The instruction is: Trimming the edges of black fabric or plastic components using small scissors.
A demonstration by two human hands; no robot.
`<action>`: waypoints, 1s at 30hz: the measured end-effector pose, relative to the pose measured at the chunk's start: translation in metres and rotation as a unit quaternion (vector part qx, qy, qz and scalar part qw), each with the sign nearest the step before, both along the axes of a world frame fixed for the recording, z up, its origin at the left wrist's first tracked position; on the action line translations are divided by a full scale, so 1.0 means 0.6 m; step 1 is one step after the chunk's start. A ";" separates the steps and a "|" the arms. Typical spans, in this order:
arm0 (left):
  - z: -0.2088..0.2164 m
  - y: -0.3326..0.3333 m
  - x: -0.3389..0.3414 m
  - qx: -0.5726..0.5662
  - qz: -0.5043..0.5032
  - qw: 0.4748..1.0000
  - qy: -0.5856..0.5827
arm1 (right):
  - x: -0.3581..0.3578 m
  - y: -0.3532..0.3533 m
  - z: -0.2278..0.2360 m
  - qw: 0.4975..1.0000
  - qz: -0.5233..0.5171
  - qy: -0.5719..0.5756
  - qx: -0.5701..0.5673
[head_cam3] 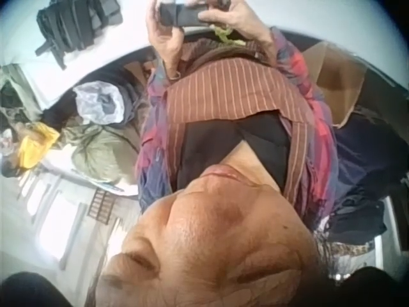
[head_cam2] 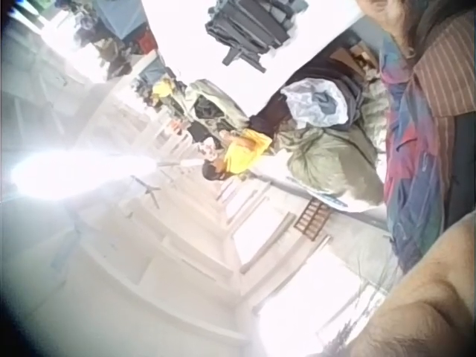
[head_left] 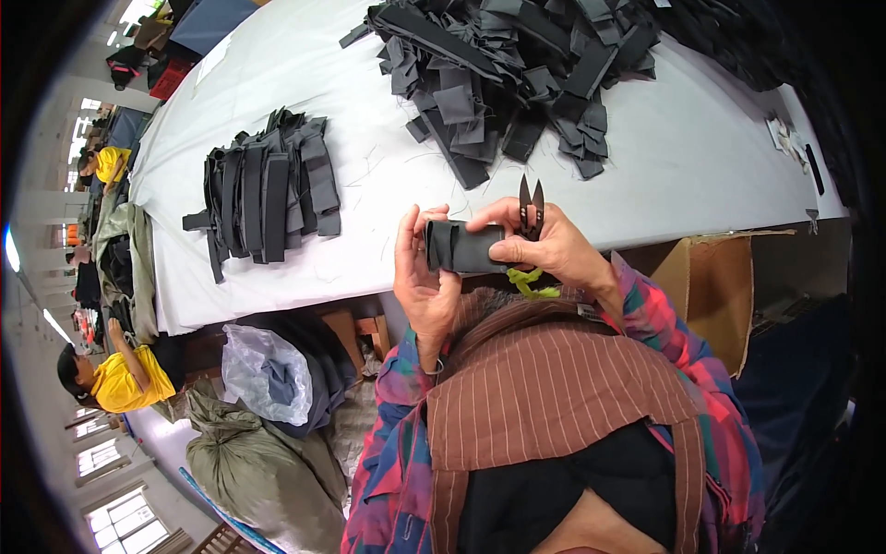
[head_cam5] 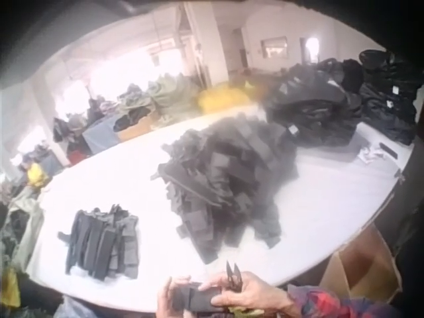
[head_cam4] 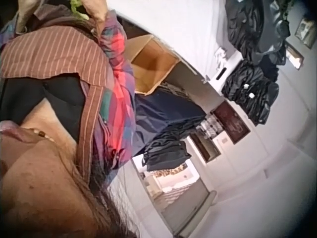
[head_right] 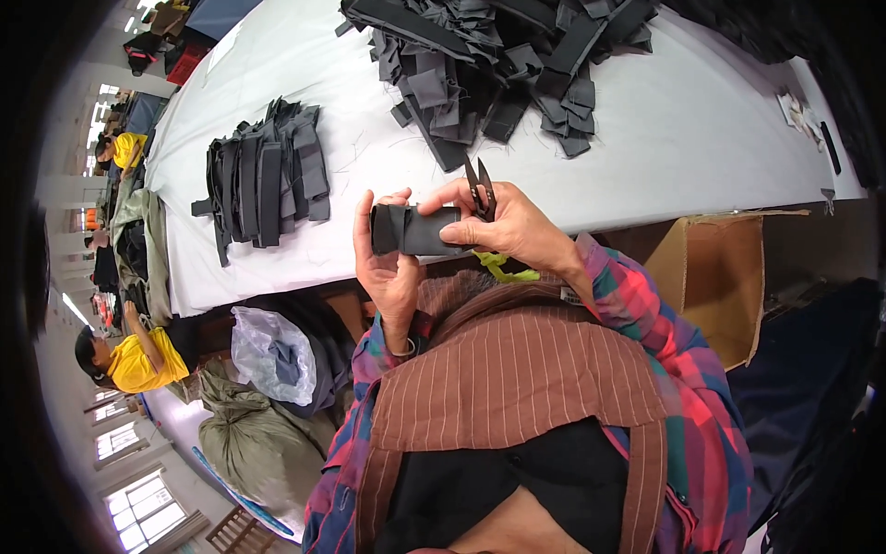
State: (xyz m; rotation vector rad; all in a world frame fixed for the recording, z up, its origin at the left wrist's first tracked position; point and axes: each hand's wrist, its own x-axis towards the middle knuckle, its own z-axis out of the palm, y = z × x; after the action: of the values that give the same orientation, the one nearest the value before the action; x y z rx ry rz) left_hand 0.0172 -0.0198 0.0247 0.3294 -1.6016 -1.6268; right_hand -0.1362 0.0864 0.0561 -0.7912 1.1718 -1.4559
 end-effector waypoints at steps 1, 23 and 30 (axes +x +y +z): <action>-0.002 0.001 0.003 0.017 -0.008 1.000 -0.019 | -0.002 -0.001 -0.018 1.000 0.006 0.012 -0.021; -0.040 -0.017 0.016 0.020 0.142 0.974 -0.175 | -0.006 0.016 -0.022 0.986 0.070 0.134 -0.068; -0.014 -0.029 0.008 0.377 -0.103 0.915 -0.101 | -0.002 0.015 -0.041 0.962 0.084 0.236 -0.110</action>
State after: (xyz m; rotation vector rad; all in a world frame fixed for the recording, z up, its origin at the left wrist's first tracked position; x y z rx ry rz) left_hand 0.0222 -0.0373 0.0166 0.7636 -1.1006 -2.4084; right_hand -0.1374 0.0954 0.0316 -1.4156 1.2661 -1.3052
